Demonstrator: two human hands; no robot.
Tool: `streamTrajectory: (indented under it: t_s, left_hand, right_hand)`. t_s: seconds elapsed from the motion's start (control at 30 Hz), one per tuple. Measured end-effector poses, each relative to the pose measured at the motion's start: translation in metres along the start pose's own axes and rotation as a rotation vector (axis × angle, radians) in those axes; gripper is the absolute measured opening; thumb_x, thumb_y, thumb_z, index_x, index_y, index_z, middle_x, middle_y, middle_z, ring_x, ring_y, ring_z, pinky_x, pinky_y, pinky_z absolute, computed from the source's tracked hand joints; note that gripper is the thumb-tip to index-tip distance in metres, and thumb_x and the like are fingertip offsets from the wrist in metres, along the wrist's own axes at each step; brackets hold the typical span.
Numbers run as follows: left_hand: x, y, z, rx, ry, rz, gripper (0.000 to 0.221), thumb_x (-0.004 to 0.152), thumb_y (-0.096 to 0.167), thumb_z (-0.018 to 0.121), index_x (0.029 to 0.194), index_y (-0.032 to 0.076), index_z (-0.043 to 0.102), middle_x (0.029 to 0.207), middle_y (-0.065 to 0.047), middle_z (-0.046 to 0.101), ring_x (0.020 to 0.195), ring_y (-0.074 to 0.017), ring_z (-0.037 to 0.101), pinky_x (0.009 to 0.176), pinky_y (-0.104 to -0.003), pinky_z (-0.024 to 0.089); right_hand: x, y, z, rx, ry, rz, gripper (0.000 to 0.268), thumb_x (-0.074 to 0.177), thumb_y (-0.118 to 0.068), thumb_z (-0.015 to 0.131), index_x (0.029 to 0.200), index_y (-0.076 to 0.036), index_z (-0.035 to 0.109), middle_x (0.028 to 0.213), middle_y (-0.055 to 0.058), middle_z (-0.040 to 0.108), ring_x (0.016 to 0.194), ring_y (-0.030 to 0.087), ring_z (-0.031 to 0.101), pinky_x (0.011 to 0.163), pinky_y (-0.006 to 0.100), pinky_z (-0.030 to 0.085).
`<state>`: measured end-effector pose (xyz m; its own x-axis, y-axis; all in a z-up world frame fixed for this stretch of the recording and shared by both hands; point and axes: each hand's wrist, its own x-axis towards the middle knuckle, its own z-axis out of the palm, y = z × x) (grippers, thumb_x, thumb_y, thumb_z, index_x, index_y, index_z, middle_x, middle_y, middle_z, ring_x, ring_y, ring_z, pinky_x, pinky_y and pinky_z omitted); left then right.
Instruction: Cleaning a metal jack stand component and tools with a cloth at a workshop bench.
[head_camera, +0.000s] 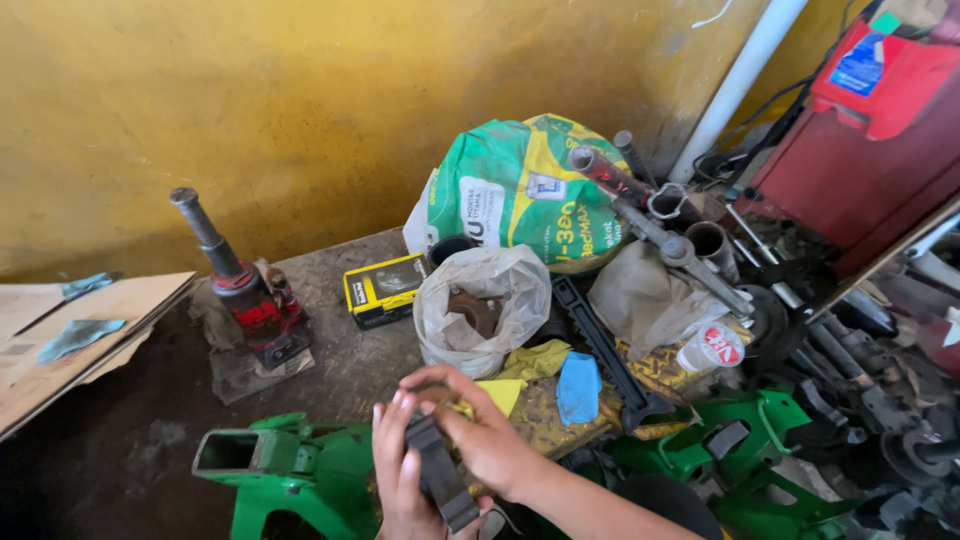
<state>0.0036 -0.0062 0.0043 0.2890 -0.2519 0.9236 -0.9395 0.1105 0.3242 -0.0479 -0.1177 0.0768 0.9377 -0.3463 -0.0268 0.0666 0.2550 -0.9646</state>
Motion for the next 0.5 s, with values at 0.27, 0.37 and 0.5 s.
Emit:
streamTrajectory:
  t_s: [0.27, 0.37, 0.5]
  left_hand:
    - [0.006, -0.004, -0.005, 0.074, -0.200, -0.028, 0.100, 0.095, 0.068, 0.056, 0.163, 0.008, 0.012, 0.157, -0.036, 0.032, 0.146, -0.0600, 0.034, 0.120, -0.077, 0.019]
    - [0.003, -0.005, -0.008, 0.039, -0.215, -0.012, 0.102, 0.097, 0.068, 0.056, 0.163, 0.005, 0.011, 0.159, -0.036, 0.033, 0.149, -0.0593, 0.034, 0.122, -0.077, 0.019]
    - [0.002, -0.004, -0.011, -0.007, -0.264, -0.039, 0.099, 0.097, 0.066, 0.056, 0.161, 0.002, 0.017, 0.160, -0.035, 0.035, 0.151, -0.0586, 0.034, 0.123, -0.076, 0.020]
  right_hand:
    - [0.001, 0.017, -0.011, -0.180, 0.200, -0.041, 0.027, 0.099, -0.026, 0.058, 0.109, -0.005, 0.070, 0.098, 0.002, 0.074, 0.096, 0.009, 0.066, 0.087, 0.026, 0.051]
    - [-0.004, -0.001, -0.011, -0.531, 0.179, -0.201, 0.029, 0.101, -0.028, 0.058, 0.097, 0.000, 0.068, 0.081, 0.008, 0.071, 0.075, 0.013, 0.065, 0.070, 0.031, 0.052]
    - [-0.005, -0.017, -0.010, -0.747, 0.162, -0.331, 0.036, 0.103, -0.029, 0.053, 0.088, 0.001, 0.065, 0.075, 0.011, 0.067, 0.074, 0.011, 0.063, 0.064, 0.035, 0.049]
